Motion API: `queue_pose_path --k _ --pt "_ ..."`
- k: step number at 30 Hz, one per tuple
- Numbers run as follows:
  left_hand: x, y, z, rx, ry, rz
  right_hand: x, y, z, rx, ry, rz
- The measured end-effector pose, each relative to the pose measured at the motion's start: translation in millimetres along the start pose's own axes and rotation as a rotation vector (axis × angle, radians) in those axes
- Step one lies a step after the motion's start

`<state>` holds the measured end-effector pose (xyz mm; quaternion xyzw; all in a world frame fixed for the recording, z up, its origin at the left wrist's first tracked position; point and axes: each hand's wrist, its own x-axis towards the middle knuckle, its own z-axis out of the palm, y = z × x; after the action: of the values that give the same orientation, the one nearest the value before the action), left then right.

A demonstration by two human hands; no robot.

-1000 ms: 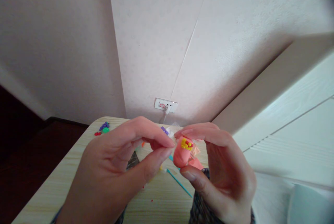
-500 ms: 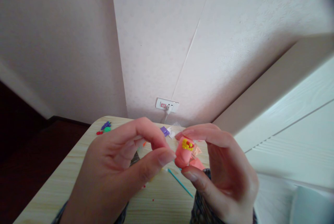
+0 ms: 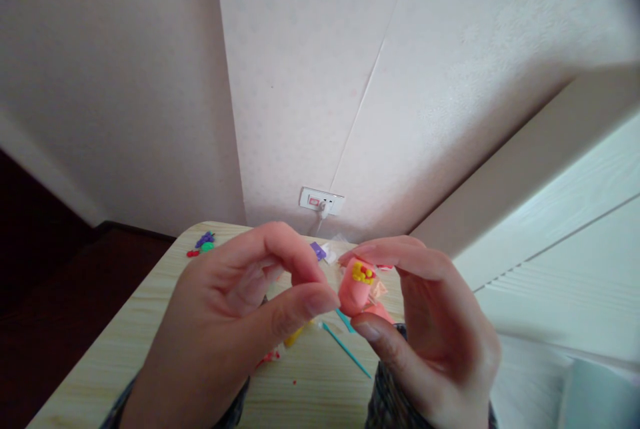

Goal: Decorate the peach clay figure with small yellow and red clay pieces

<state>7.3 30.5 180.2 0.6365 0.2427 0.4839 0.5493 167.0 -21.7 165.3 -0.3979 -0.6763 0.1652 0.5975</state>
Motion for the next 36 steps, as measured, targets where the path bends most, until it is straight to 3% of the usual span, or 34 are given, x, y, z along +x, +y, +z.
queue_pose_path --k 10,18,25,32,36 --pt "6.2 4.1 5.0 0.019 0.033 0.058 -0.4 1.3 2.1 -0.004 0.013 0.013" --pt "3.7 4.9 8.7 -0.044 0.107 0.019 1.2 -0.4 1.6 -0.060 -0.011 0.004" --pt "1.0 7.5 6.8 0.008 0.073 0.005 3.7 0.1 0.2 -0.113 -0.049 -0.039" --pt "3.5 6.1 13.2 -0.001 0.103 0.009 0.3 -2.8 -6.0 -0.110 0.016 -0.031" --pt "2.6 8.1 2.6 -0.021 0.153 -0.006 -1.4 -3.5 -6.2 -0.113 0.045 -0.008"
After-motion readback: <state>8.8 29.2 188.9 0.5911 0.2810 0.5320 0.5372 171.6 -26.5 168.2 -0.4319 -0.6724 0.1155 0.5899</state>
